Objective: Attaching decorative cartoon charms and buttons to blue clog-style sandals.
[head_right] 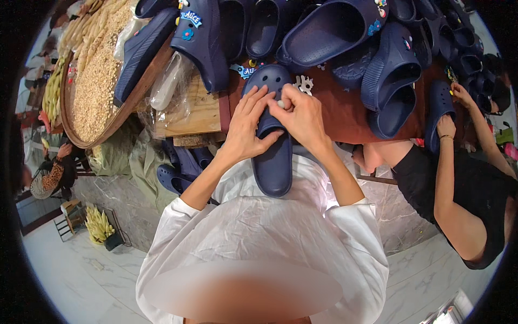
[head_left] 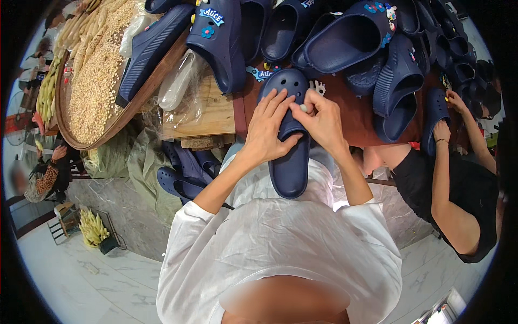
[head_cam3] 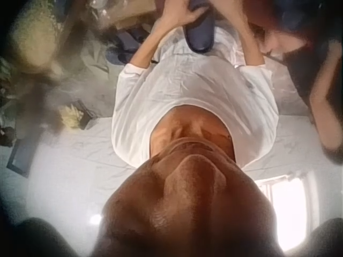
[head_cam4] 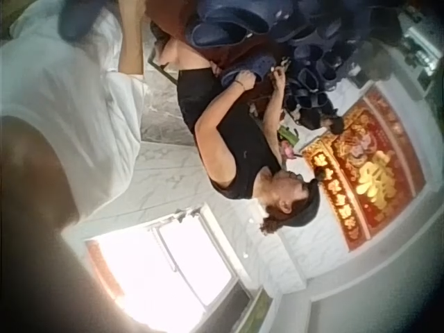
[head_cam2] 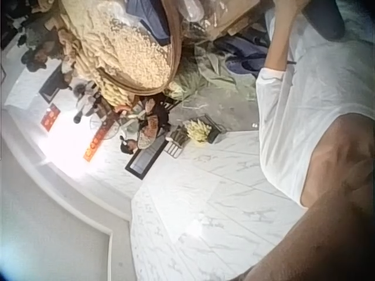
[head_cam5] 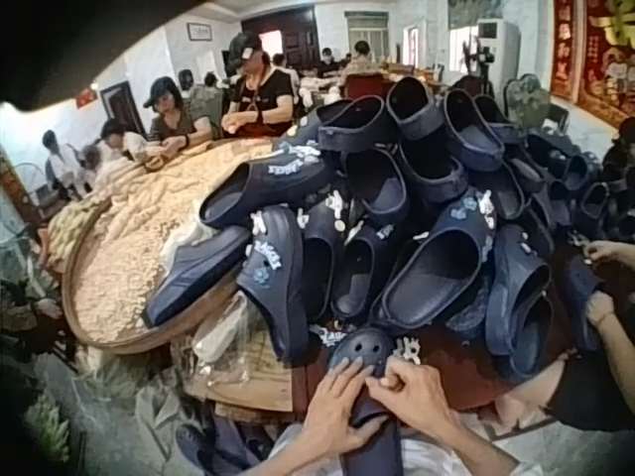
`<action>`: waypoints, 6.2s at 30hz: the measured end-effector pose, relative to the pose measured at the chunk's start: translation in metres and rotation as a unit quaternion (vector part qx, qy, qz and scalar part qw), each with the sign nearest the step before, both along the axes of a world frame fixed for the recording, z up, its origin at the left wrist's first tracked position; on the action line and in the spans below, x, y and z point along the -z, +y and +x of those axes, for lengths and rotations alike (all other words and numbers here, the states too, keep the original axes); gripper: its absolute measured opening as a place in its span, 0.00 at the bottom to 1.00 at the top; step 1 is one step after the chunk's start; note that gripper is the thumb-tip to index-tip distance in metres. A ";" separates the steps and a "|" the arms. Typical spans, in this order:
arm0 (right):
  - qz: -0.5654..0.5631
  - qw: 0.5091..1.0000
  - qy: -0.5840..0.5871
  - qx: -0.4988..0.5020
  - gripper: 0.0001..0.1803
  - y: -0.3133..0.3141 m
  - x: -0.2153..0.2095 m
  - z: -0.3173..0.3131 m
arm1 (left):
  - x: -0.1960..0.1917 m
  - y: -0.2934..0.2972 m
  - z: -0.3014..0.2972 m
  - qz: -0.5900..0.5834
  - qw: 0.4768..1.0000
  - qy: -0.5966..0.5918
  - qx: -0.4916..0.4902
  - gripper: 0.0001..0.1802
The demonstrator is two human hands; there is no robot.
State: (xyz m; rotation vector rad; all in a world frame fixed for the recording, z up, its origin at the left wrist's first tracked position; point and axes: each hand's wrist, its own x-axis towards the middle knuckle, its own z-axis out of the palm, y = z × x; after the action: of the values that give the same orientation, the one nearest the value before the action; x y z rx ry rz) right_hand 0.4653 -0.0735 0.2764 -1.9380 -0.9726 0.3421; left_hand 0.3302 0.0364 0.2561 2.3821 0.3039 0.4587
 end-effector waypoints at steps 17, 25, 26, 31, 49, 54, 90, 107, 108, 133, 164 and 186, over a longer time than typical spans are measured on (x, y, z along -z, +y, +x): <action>0.018 0.997 0.071 -0.039 0.25 -0.043 0.003 -0.022 | 0.016 0.035 -0.042 -0.124 0.988 -0.049 0.075 0.29; -0.004 0.995 0.086 0.058 0.26 -0.041 0.025 -0.041 | 0.018 0.026 -0.045 -0.120 0.984 -0.098 0.093 0.23; 0.014 0.996 0.064 0.058 0.25 -0.041 0.027 -0.043 | 0.020 0.024 -0.046 -0.120 0.984 -0.098 0.093 0.23; 0.040 0.998 0.017 0.051 0.26 -0.042 0.038 -0.046 | 0.035 0.013 -0.046 -0.158 0.974 -0.152 0.046 0.18; 0.092 0.992 0.003 0.085 0.19 -0.060 0.052 -0.042 | 0.041 0.036 0.012 -0.145 0.943 -0.208 -0.216 0.05; 0.129 0.989 0.012 0.072 0.18 -0.069 0.058 -0.038 | 0.021 0.043 0.034 -0.140 0.955 -0.182 -0.185 0.11; 0.038 0.991 -0.095 -0.087 0.35 0.109 0.020 -0.024 | 0.231 0.041 -0.414 -0.068 0.689 -0.023 -0.721 0.29; 0.055 0.993 0.002 -0.103 0.33 0.120 0.041 -0.018 | 0.247 0.077 -0.332 0.020 0.703 0.221 -0.676 0.47; 0.055 0.994 0.004 -0.090 0.32 0.115 0.041 -0.015 | 0.228 0.089 -0.321 0.076 0.745 0.078 -0.658 0.45; 0.060 0.994 0.051 -0.075 0.11 0.045 0.048 -0.032 | -0.121 0.232 -0.122 0.232 0.880 0.050 -0.411 0.38; -0.021 0.995 0.088 0.048 0.23 -0.015 0.046 0.010 | -0.054 -0.032 -0.083 -0.132 0.984 0.111 0.038 0.18; -0.056 0.990 -0.133 -0.001 0.21 0.015 0.026 0.008 | 0.013 0.038 0.018 -0.161 0.979 0.044 -0.114 0.28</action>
State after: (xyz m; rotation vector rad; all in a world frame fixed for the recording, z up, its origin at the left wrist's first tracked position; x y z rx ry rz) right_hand 0.4731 -0.0587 0.2504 -2.1221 -1.1483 0.1435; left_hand 0.3484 0.0740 0.2430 2.0624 0.6457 0.3769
